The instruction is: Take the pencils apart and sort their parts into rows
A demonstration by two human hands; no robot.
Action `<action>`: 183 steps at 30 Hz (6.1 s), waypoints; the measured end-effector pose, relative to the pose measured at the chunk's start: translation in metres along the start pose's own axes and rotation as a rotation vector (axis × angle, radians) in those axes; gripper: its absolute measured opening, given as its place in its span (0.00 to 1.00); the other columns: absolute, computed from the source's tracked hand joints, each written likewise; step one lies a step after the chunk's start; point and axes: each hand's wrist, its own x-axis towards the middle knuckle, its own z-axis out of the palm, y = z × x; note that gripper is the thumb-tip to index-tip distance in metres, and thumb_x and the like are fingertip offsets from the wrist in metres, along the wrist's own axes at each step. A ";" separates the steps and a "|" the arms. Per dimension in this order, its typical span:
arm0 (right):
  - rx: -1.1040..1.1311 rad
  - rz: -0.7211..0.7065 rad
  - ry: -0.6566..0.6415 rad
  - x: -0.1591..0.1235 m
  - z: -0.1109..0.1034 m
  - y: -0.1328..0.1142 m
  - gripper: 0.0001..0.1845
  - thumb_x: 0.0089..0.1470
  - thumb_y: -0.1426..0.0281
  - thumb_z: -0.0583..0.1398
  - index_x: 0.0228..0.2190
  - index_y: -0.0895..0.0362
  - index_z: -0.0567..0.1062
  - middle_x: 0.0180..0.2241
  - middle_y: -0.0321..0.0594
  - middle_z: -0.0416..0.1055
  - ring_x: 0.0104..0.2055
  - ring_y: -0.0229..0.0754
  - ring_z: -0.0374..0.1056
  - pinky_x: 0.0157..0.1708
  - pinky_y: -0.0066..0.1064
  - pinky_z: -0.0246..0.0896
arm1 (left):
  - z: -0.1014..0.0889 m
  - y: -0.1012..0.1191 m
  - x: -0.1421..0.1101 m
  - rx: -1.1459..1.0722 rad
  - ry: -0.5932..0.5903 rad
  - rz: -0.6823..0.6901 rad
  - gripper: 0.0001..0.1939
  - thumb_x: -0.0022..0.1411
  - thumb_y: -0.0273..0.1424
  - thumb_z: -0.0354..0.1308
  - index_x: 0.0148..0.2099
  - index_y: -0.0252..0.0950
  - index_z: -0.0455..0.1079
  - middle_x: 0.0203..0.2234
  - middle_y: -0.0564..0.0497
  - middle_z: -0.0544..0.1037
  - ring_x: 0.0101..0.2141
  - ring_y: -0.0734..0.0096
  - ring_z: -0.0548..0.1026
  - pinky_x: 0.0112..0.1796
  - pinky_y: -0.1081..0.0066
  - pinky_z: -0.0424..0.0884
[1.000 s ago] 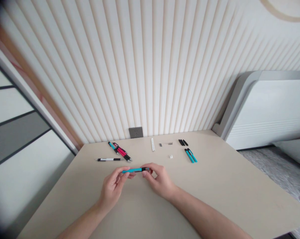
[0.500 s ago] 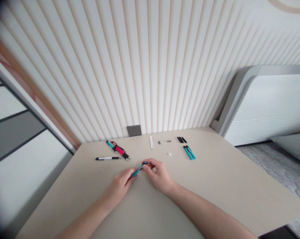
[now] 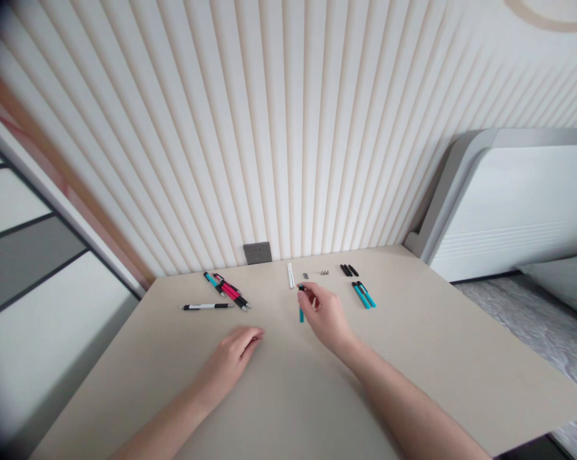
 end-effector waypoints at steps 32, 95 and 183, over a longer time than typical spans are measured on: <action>-0.658 0.478 0.043 0.043 -0.121 0.158 0.15 0.54 0.65 0.58 0.38 0.55 0.82 0.38 0.45 0.80 0.41 0.49 0.74 0.35 0.32 0.62 | 0.001 -0.004 -0.001 -0.003 -0.027 0.013 0.07 0.69 0.26 0.51 0.41 0.40 0.70 0.34 0.53 0.76 0.37 0.68 0.76 0.40 0.68 0.73; -0.522 0.218 -0.021 0.033 -0.059 0.044 0.12 0.57 0.65 0.56 0.36 0.53 0.80 0.34 0.40 0.79 0.35 0.44 0.72 0.33 0.31 0.58 | -0.024 -0.021 0.004 0.215 0.176 0.039 0.09 0.69 0.27 0.48 0.46 0.39 0.70 0.40 0.47 0.76 0.42 0.63 0.74 0.46 0.61 0.71; -0.238 -0.303 -0.473 -0.031 0.034 -0.002 0.15 0.67 0.67 0.50 0.29 0.55 0.69 0.29 0.37 0.71 0.33 0.41 0.67 0.37 0.32 0.58 | 0.002 -0.004 0.004 0.470 -0.079 0.299 0.09 0.72 0.26 0.46 0.49 0.37 0.67 0.28 0.53 0.74 0.28 0.68 0.76 0.27 0.70 0.69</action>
